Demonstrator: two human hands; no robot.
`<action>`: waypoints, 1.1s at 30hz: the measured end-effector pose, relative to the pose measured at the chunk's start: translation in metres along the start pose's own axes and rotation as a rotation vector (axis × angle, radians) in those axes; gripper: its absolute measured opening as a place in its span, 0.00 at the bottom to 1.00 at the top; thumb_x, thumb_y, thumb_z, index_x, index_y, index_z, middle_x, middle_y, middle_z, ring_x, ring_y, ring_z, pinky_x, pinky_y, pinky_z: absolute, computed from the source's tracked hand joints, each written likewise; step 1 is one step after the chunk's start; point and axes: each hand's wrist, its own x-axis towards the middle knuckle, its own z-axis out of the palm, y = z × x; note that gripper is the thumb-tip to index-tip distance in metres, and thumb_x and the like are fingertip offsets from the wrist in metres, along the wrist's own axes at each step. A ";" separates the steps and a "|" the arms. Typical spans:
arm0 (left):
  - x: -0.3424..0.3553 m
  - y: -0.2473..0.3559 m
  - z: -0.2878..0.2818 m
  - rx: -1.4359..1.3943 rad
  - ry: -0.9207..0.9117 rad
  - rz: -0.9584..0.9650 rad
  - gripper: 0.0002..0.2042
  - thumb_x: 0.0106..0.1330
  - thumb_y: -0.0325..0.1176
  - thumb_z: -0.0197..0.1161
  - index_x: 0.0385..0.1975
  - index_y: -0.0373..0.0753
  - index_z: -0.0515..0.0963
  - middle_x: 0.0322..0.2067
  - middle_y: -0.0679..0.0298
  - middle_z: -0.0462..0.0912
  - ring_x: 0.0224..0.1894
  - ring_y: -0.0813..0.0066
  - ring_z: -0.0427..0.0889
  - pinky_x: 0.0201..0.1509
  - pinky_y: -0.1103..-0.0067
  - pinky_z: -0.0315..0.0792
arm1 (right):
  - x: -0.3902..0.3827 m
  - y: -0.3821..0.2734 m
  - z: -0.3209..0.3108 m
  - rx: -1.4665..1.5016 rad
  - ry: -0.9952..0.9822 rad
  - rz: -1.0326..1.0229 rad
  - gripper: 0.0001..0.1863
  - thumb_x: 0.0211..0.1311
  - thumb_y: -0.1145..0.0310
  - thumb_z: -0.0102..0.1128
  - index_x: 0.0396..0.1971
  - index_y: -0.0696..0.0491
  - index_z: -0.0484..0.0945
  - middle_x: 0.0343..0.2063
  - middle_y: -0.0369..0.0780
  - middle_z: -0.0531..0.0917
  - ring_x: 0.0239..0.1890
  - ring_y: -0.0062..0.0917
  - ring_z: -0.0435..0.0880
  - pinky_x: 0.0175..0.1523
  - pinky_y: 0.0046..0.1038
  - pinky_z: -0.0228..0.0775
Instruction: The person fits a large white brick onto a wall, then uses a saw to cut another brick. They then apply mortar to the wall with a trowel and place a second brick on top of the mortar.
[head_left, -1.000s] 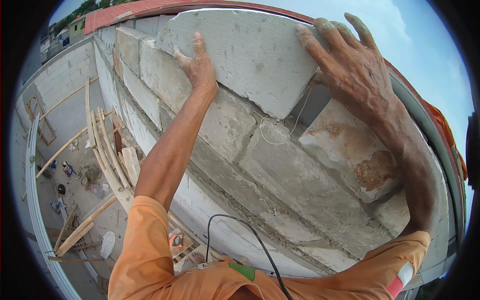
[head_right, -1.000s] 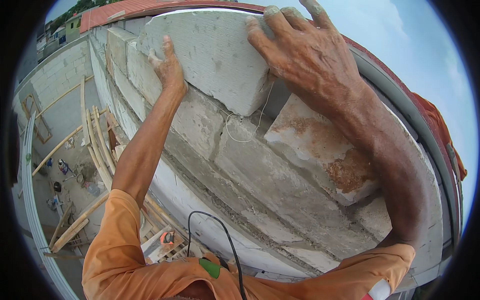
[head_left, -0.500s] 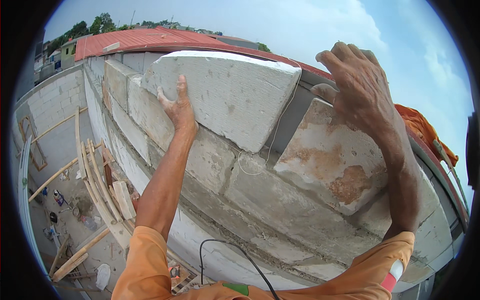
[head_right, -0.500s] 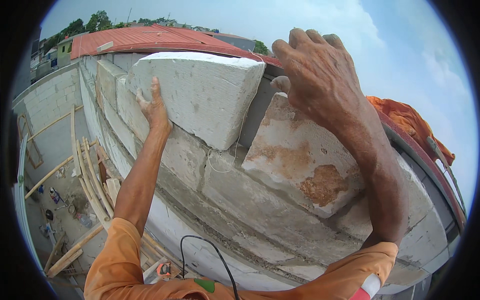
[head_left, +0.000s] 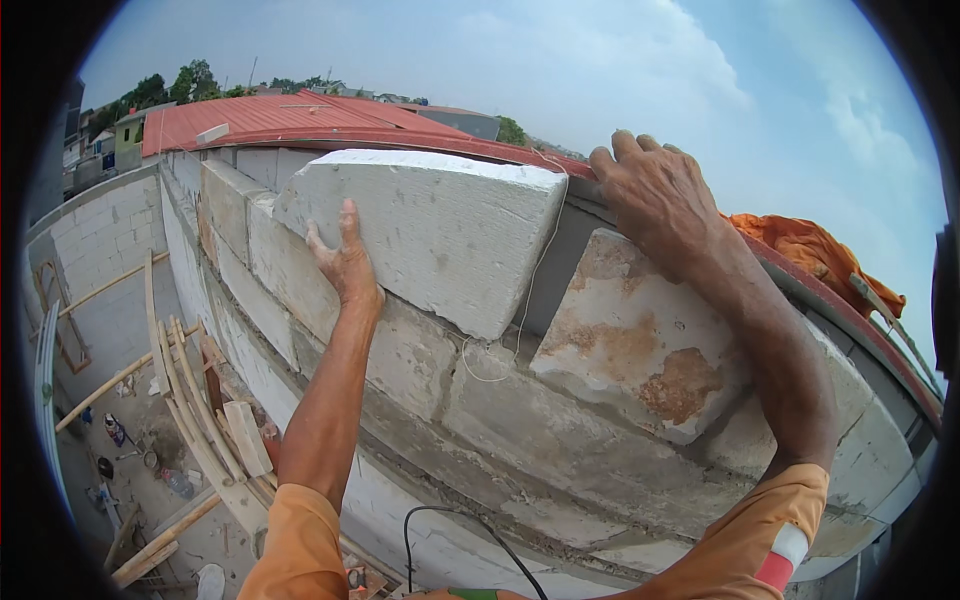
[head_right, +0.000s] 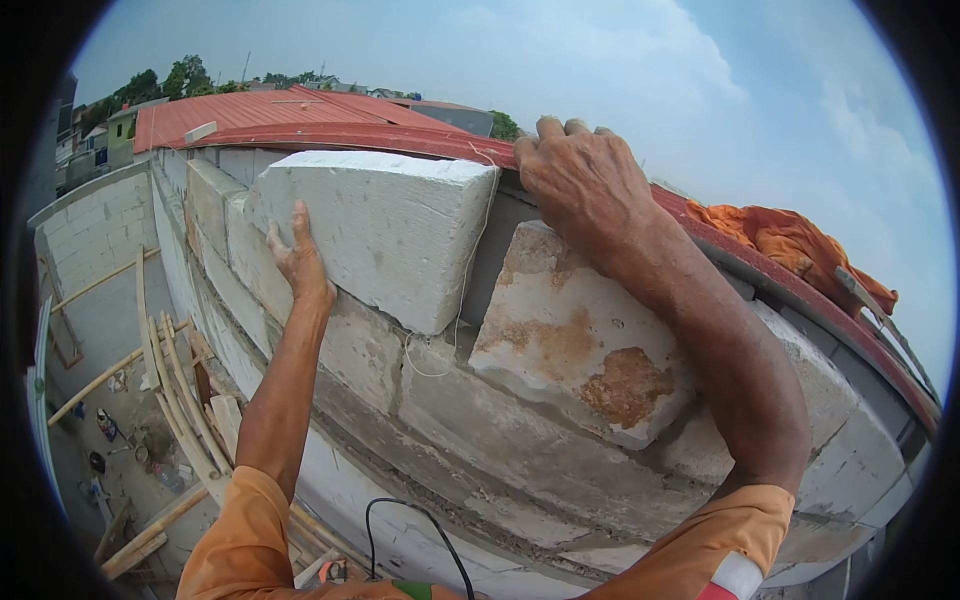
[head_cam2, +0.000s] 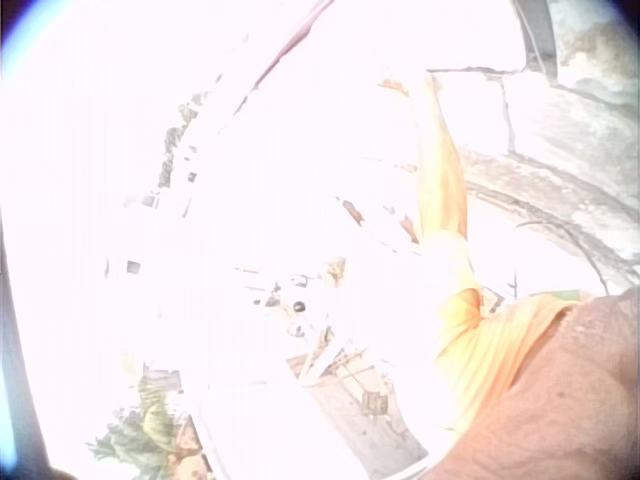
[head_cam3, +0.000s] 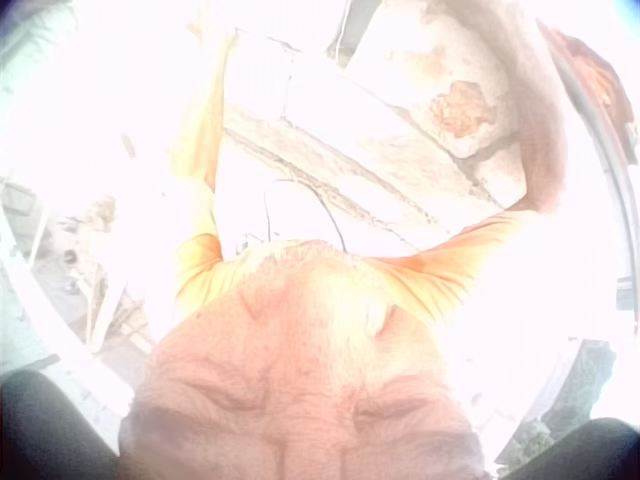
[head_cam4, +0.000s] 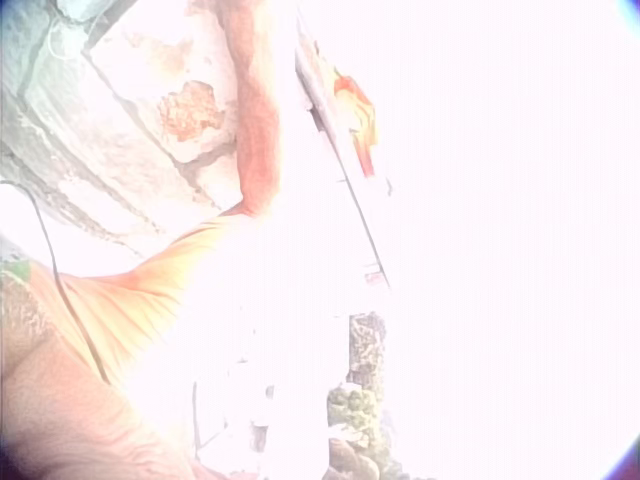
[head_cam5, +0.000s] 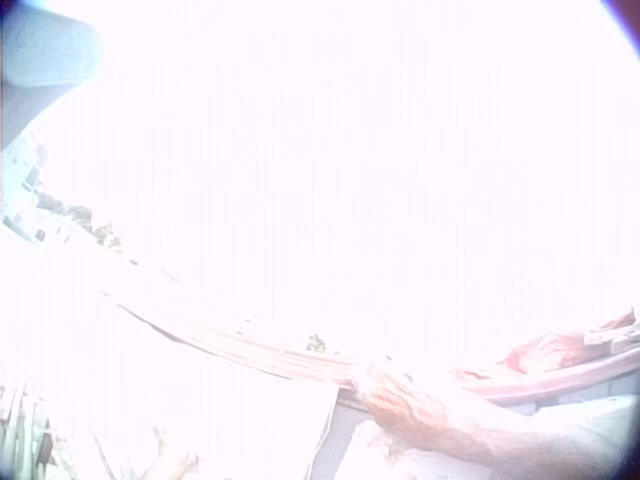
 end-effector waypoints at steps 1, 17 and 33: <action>-0.002 0.000 0.002 -0.010 -0.002 -0.020 0.56 0.55 0.56 0.73 0.73 0.33 0.44 0.64 0.46 0.61 0.64 0.55 0.66 0.66 0.65 0.64 | 0.000 0.001 0.006 0.026 -0.055 0.027 0.08 0.58 0.78 0.58 0.37 0.56 0.81 0.33 0.43 0.83 0.39 0.33 0.84 0.42 0.36 0.78; 0.008 -0.002 0.005 0.042 0.046 -0.039 0.55 0.53 0.54 0.75 0.72 0.32 0.46 0.65 0.45 0.58 0.65 0.53 0.66 0.67 0.64 0.66 | 0.028 0.019 0.024 0.341 -0.046 0.249 0.07 0.59 0.76 0.56 0.23 0.61 0.80 0.18 0.48 0.81 0.23 0.38 0.81 0.31 0.41 0.73; 0.004 -0.014 0.007 0.045 0.001 0.031 0.51 0.55 0.56 0.73 0.69 0.30 0.50 0.61 0.45 0.60 0.64 0.54 0.66 0.68 0.64 0.64 | 0.010 0.017 0.048 0.189 0.077 -0.140 0.46 0.50 0.93 0.52 0.65 0.28 0.69 0.55 0.43 0.78 0.36 0.28 0.87 0.32 0.18 0.85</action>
